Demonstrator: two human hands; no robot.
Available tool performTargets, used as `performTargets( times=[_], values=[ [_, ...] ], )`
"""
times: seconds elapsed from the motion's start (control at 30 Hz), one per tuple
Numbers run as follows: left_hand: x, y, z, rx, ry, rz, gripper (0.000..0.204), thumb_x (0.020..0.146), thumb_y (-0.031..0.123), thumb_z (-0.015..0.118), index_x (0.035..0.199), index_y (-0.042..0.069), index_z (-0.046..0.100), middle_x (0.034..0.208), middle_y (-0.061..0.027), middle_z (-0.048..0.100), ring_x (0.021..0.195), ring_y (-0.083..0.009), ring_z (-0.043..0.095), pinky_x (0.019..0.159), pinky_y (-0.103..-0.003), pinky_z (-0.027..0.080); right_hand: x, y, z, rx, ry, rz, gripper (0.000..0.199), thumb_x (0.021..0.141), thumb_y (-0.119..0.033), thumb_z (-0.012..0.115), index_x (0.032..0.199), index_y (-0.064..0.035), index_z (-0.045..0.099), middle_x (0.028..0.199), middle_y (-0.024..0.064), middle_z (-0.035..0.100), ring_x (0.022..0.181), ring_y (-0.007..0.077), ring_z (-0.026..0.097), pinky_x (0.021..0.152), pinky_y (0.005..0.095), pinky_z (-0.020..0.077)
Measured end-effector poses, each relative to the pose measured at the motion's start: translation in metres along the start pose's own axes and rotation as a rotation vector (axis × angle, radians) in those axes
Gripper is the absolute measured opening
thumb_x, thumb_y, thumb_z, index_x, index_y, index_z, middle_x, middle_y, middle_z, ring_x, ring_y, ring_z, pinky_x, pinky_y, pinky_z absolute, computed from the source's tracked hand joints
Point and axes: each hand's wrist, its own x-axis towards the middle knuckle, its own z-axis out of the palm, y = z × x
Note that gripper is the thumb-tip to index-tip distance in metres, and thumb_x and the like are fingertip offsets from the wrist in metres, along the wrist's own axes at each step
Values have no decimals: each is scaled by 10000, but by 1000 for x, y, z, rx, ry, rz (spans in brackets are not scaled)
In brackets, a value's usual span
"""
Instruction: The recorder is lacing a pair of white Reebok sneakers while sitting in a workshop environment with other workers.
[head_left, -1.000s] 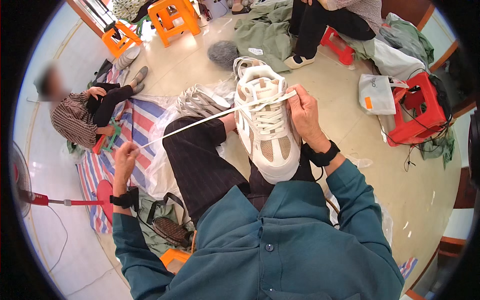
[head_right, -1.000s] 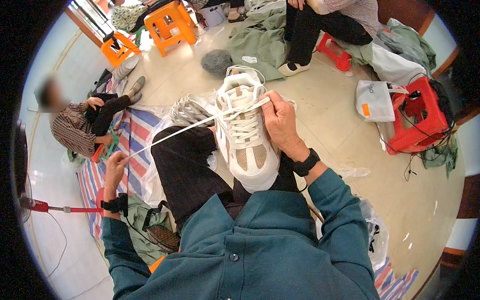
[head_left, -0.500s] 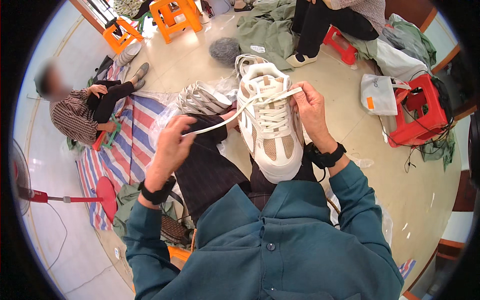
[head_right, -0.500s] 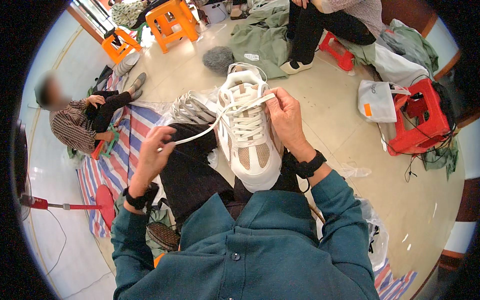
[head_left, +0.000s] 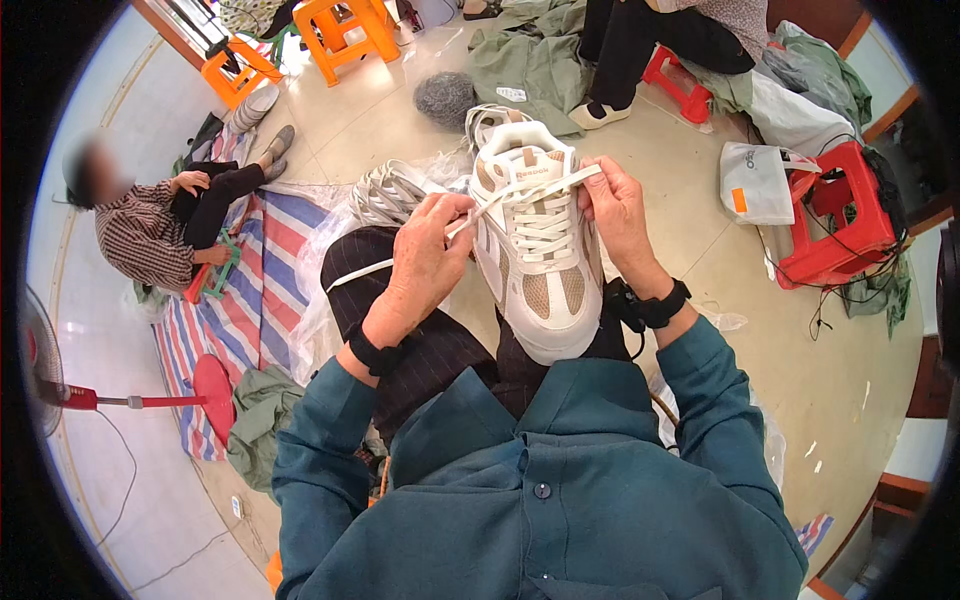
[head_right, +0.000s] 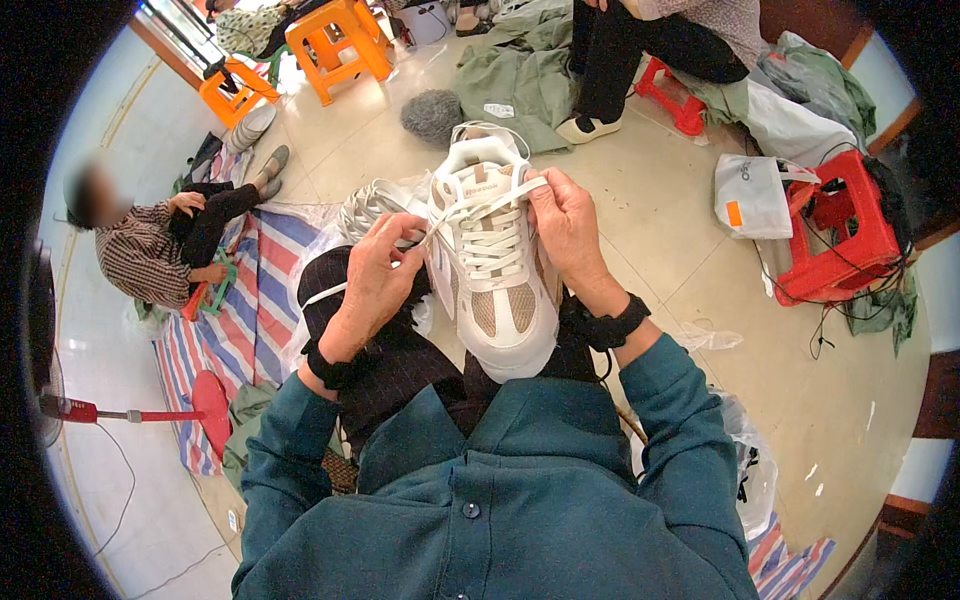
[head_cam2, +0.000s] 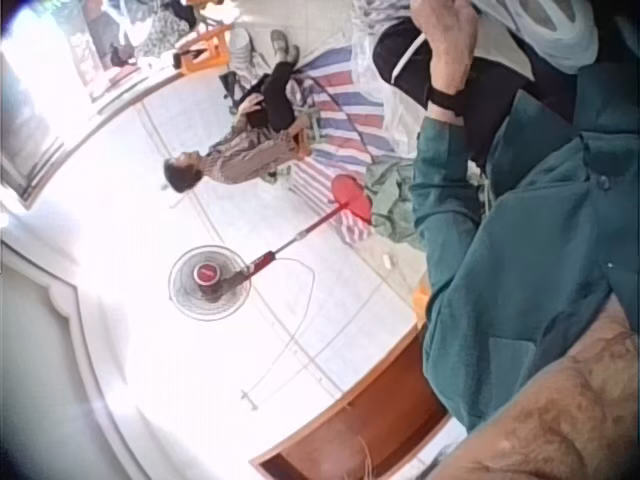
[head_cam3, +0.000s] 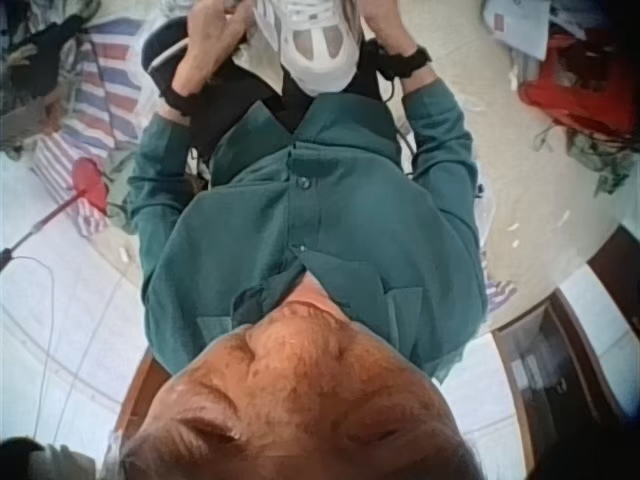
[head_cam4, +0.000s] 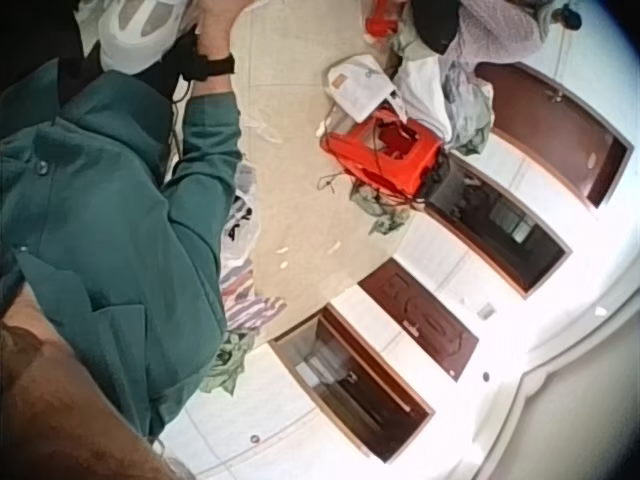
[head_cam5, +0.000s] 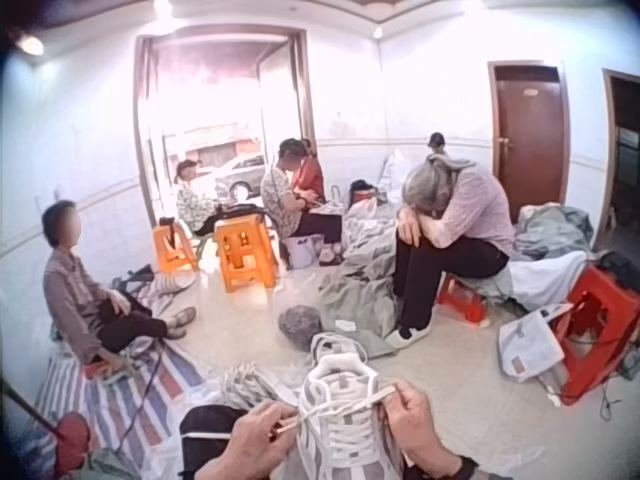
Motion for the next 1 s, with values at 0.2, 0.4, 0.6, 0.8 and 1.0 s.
performTargets(
  times=[0.2,0.4,0.6,0.8,1.0],
  values=[
    [2,-12,3,52,-94,-80,252,796,56,625,1042,13,590,887,-113,652,806,-217,645,653,-293,510,-4,1,5,-225,48,-200,292,973,-276,515,854,-15,569,629,5,526,593,74,448,542,257,385],
    [2,-19,-2,-15,-208,-145,160,830,73,623,972,1,617,760,-88,655,662,-165,619,607,-277,492,-3,7,3,-155,48,-163,266,956,-264,543,869,-13,566,641,20,544,589,85,468,544,259,402],
    [3,-17,-34,-456,-244,-383,98,903,74,577,943,-1,625,685,-1,588,589,-55,549,546,-197,448,-6,5,3,-243,57,-202,149,880,-140,628,865,-16,548,642,27,559,570,100,492,532,270,415],
    [2,-16,-66,-495,-306,-325,93,908,76,564,894,-3,610,675,6,564,587,-61,539,549,-201,450,-6,1,4,-318,29,-196,160,858,-125,655,857,-20,535,639,25,551,568,87,487,523,260,407],
    [-2,-12,-82,-648,-337,-358,93,894,79,585,893,-11,607,666,2,551,576,-78,536,538,-211,450,-6,0,6,-295,30,-191,164,862,-123,653,855,-15,530,642,23,545,575,85,479,528,258,409]
  ],
)
